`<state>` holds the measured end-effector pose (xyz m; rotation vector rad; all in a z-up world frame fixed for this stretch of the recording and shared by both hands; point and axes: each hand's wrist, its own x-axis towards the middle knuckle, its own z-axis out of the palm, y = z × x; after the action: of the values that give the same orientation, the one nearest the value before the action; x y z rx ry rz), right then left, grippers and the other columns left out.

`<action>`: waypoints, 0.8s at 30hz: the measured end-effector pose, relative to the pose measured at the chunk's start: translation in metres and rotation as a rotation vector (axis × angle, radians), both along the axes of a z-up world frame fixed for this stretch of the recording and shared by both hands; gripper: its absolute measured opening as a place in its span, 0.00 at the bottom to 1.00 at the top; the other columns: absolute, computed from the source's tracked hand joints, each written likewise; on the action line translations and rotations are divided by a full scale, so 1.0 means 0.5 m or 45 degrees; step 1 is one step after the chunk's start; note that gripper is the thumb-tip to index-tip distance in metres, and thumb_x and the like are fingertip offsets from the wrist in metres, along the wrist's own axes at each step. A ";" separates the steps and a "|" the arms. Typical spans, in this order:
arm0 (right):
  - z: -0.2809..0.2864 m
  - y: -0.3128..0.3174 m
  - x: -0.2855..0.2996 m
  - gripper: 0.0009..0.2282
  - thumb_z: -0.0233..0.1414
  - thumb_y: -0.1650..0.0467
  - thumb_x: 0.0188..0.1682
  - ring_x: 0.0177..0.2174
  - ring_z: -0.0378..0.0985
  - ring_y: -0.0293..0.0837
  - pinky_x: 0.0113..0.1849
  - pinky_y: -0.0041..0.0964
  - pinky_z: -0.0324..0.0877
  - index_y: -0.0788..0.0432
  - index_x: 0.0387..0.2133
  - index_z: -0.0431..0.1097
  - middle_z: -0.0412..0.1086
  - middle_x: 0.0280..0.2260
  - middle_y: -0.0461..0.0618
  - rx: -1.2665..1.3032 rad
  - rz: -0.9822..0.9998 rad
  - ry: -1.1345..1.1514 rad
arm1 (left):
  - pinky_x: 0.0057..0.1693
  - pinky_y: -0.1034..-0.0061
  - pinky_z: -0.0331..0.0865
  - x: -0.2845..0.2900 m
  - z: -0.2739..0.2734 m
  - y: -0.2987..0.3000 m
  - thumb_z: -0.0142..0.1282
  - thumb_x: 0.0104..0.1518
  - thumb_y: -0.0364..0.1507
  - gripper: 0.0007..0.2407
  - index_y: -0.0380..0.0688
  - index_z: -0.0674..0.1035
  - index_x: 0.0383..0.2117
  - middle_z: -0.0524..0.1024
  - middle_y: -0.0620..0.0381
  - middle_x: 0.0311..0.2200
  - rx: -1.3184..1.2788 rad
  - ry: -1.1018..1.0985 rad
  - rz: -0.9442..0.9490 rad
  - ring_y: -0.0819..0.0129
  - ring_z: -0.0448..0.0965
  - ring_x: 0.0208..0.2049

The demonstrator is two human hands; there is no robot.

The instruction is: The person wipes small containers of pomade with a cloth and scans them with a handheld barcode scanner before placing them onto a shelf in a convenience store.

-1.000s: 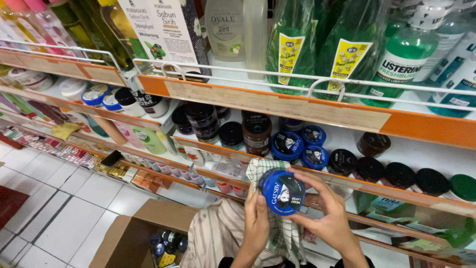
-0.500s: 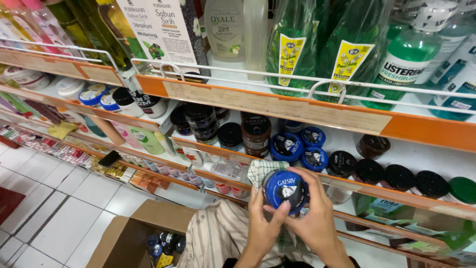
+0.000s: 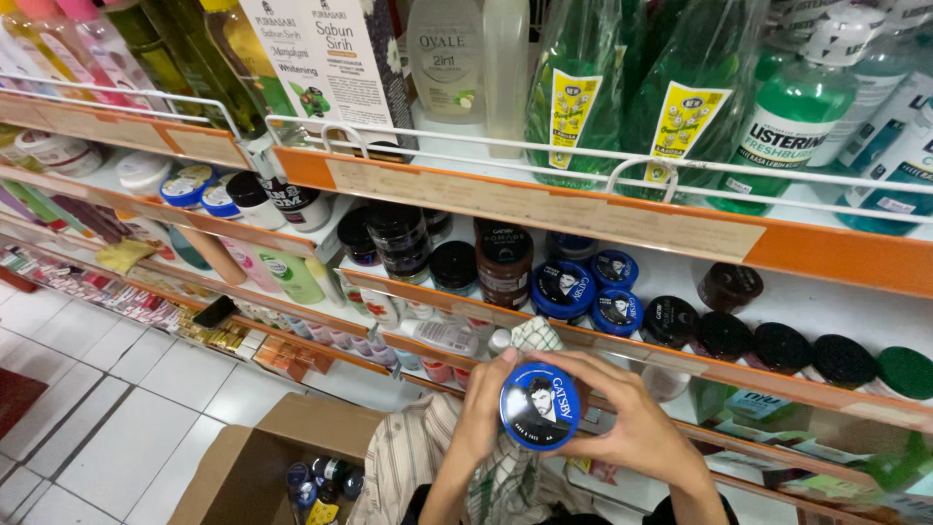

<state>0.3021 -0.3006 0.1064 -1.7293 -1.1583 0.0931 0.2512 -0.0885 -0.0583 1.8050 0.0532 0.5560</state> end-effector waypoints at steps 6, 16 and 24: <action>-0.010 0.002 -0.004 0.36 0.72 0.70 0.23 0.53 0.76 0.50 0.55 0.43 0.66 0.60 0.51 0.71 0.74 0.52 0.53 0.201 -0.189 -0.131 | 0.62 0.66 0.67 -0.029 0.127 -0.034 0.49 0.65 0.31 0.14 0.37 0.75 0.53 0.76 0.50 0.49 0.275 -0.261 0.261 0.55 0.77 0.53; -0.007 0.020 0.077 0.35 0.72 0.65 0.29 0.45 0.75 0.52 0.47 0.42 0.71 0.67 0.52 0.69 0.72 0.45 0.60 0.217 -0.884 -0.433 | 0.52 0.67 0.74 -0.043 0.259 -0.050 0.72 0.37 0.22 0.31 0.44 0.78 0.56 0.76 0.48 0.51 0.768 -0.402 0.155 0.55 0.78 0.50; 0.011 0.033 0.070 0.34 0.70 0.65 0.31 0.41 0.76 0.54 0.44 0.45 0.71 0.64 0.54 0.70 0.73 0.42 0.60 0.115 -0.872 -0.400 | 0.64 0.59 0.65 -0.023 0.264 -0.069 0.64 0.39 0.22 0.32 0.36 0.74 0.60 0.70 0.48 0.64 0.897 -0.467 0.134 0.53 0.70 0.66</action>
<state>0.3371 -0.2840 0.1118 -2.0113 -0.7087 -0.6554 0.2395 -0.1229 0.0737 2.3496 -0.3393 1.0686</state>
